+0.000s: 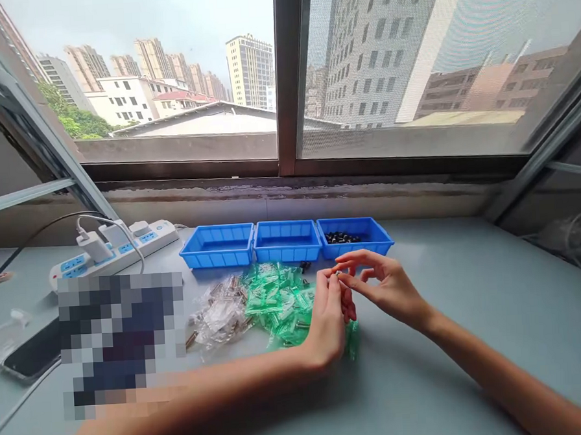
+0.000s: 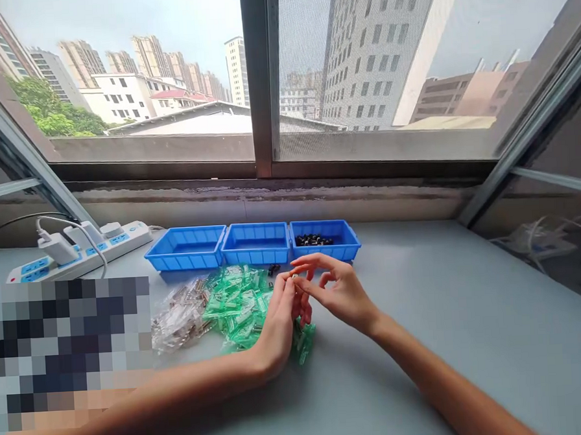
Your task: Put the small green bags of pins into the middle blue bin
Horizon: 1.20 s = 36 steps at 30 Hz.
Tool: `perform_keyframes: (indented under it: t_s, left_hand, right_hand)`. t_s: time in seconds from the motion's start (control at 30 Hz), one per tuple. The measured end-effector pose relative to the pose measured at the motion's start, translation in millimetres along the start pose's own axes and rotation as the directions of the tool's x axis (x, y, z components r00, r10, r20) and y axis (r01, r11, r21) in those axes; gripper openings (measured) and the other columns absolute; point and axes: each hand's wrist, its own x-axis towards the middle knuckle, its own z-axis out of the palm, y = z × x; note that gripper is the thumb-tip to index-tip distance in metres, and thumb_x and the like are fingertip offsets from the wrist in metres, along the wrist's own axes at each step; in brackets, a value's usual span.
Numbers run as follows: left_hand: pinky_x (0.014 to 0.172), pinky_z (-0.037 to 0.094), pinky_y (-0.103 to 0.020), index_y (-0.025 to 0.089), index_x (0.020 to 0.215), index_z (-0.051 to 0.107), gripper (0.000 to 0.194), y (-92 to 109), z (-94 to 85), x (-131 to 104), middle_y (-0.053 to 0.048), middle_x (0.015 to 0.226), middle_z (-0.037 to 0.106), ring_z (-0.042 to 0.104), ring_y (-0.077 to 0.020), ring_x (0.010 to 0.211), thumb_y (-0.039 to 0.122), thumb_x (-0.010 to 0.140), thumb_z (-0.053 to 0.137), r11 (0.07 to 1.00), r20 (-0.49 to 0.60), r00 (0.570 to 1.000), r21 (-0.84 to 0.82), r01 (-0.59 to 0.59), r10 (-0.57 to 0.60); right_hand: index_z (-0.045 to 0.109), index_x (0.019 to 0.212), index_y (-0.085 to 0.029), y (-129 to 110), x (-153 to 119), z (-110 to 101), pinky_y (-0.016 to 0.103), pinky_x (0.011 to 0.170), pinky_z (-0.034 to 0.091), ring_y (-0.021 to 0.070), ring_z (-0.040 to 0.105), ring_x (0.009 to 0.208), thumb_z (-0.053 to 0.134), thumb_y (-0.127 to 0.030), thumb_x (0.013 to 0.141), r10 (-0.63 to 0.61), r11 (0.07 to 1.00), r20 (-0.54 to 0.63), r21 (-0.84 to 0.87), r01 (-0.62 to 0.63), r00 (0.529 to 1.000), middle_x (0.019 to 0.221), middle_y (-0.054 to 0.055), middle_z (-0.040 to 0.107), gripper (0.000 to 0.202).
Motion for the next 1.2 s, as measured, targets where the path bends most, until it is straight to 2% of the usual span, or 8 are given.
perform_keyframes:
  t_s: [0.17,0.47,0.67,0.9,1.0,1.1,1.2]
  left_hand:
    - [0.049,0.030,-0.022,0.020,0.074,0.037,0.057,-2,-0.9,1,0.006,0.060,0.037,0.033,-0.0078,0.052,0.075,0.073,0.052,0.999,0.003,1.000,0.033,-0.023,0.023]
    - [0.052,0.029,-0.024,0.020,0.073,0.036,0.053,2,2.5,-1,0.005,0.060,0.035,0.033,-0.0077,0.052,0.071,0.076,0.052,1.000,-0.026,1.000,0.024,-0.011,0.012]
    - [0.050,0.029,-0.023,0.021,0.074,0.035,0.057,1,0.8,0,0.006,0.059,0.036,0.034,-0.0081,0.050,0.075,0.074,0.050,0.998,-0.015,1.000,0.068,-0.017,0.018]
    - [0.049,0.030,-0.021,0.019,0.070,0.035,0.057,-2,0.2,2,0.006,0.059,0.037,0.034,-0.0066,0.050,0.074,0.073,0.052,0.997,0.002,1.000,0.076,-0.027,0.026]
    - [0.049,0.029,-0.022,0.019,0.070,0.036,0.052,-2,0.6,2,0.005,0.061,0.038,0.035,-0.0072,0.051,0.069,0.076,0.050,0.997,0.012,1.000,0.074,-0.015,0.015]
    - [0.052,0.029,-0.023,0.020,0.073,0.037,0.039,-2,0.2,0,0.005,0.062,0.039,0.035,-0.0083,0.052,0.057,0.082,0.045,0.992,0.052,0.999,0.122,-0.019,0.012]
    - [0.057,0.030,-0.024,0.019,0.071,0.038,0.025,1,-0.4,-5,0.004,0.062,0.038,0.034,-0.0102,0.057,0.041,0.083,0.042,0.963,0.151,0.988,0.262,-0.062,0.023]
  right_hand:
    - [0.073,0.090,-0.020,-3,1,-1,0.024,0.047,0.048,0.0180,0.063,0.067,0.067,-0.049,0.077,-0.056,0.997,0.006,-0.048,0.056,0.998,0.080,0.008,0.072,0.033]
    - [0.076,0.081,-0.024,-3,6,-8,0.024,0.050,0.045,0.0182,0.064,0.072,0.065,-0.051,0.079,-0.079,0.996,0.112,-0.040,0.084,0.991,0.084,0.006,0.072,0.029]
    - [0.075,0.073,-0.022,-3,6,-10,0.025,0.047,0.043,0.0149,0.058,0.058,0.067,-0.057,0.074,-0.085,0.994,0.111,-0.061,0.092,0.990,0.073,0.005,0.070,0.037]
    - [0.074,0.078,-0.021,-6,5,-6,0.023,0.046,0.045,0.0163,0.061,0.064,0.068,-0.055,0.072,0.006,1.000,0.072,0.017,-0.007,0.997,0.079,0.007,0.069,0.036]
    - [0.074,0.081,-0.019,-3,5,-5,0.023,0.042,0.043,0.0141,0.056,0.056,0.068,-0.059,0.070,0.079,0.994,0.100,0.073,-0.086,0.992,0.075,0.006,0.068,0.041]
    - [0.071,0.082,-0.018,3,8,-7,0.024,0.038,0.041,0.0093,0.046,0.044,0.069,-0.063,0.067,0.157,0.981,0.092,0.103,-0.166,0.983,0.067,0.004,0.065,0.047]
    - [0.069,0.076,-0.016,11,13,-10,0.024,0.038,0.040,0.0076,0.044,0.041,0.074,-0.063,0.060,0.221,0.963,-0.025,0.166,-0.214,0.975,0.060,0.001,0.061,0.050]
